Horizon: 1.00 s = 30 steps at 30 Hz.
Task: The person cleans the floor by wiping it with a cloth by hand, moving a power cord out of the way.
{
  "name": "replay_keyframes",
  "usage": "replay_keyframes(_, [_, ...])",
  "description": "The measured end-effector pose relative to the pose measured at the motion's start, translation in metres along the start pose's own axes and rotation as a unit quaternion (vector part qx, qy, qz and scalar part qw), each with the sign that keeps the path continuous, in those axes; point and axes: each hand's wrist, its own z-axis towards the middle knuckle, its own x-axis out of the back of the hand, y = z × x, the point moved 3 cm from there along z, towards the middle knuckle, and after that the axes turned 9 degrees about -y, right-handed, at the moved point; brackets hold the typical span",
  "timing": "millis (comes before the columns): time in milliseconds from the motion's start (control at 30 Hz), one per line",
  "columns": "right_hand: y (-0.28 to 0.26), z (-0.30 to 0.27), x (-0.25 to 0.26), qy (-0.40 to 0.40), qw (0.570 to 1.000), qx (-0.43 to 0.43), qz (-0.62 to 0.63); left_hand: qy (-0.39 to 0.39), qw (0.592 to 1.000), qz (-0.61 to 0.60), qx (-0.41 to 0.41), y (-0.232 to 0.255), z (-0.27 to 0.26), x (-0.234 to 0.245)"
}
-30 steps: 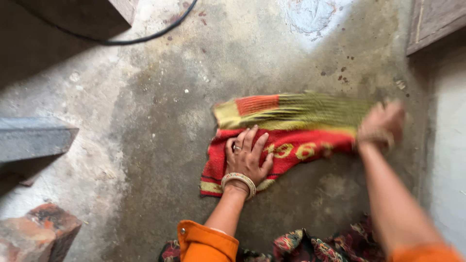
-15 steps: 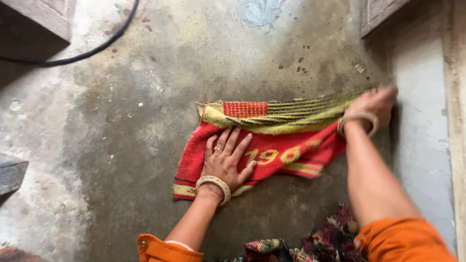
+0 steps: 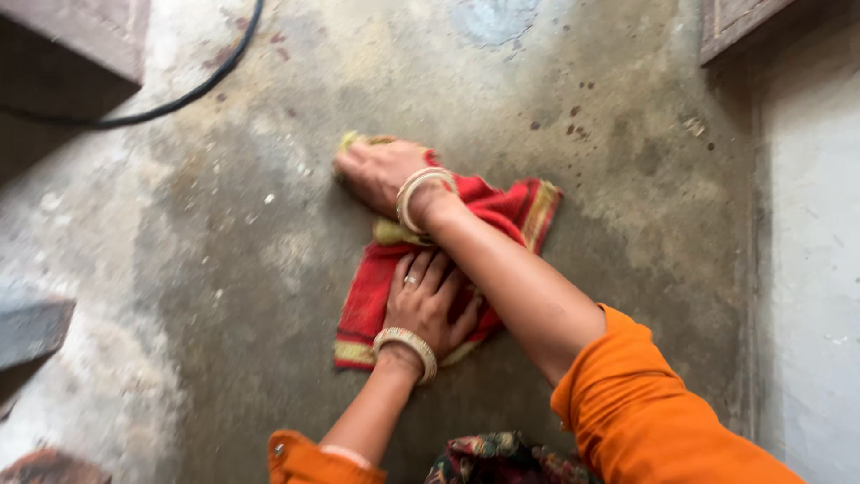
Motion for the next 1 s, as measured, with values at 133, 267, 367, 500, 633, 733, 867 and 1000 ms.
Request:
replay_keyframes(133, [0.000,-0.021,-0.001,0.051,0.995,0.013,0.080,-0.012,0.999,-0.016,0.026,0.002,-0.016,-0.011])
replay_keyframes(267, [0.037,-0.098,0.020,0.075,0.968,-0.241,-0.004,0.027,0.999,0.015,0.024,0.030,-0.065,-0.021])
replay_keyframes(367, [0.040,-0.202,0.058,0.104,0.915,-0.390,0.029,0.011,1.000,0.017,0.019,0.045,-0.098,-0.032])
replay_keyframes(500, [-0.008,-0.341,0.116,0.127,0.853,-0.498,-0.093,-0.023,0.999,0.016,0.025,0.053,-0.113,-0.041])
replay_keyframes(633, [-0.048,-0.402,0.122,0.113,0.754,-0.638,-0.105,-0.028,0.999,0.021,0.013,0.068,-0.105,-0.046])
replay_keyframes(733, [-0.063,-0.405,0.114,0.161,0.800,-0.563,-0.132,-0.041,0.998,0.043,-0.029,0.081,-0.091,-0.053])
replay_keyframes(867, [-0.064,-0.400,0.107,0.210,0.787,-0.572,-0.096,-0.063,0.997,0.025,-0.040,0.092,-0.058,-0.057])
replay_keyframes(1000, [-0.064,-0.374,0.094,0.156,0.790,-0.552,-0.214,-0.001,0.999,-0.005,-0.048,0.084,-0.010,-0.062])
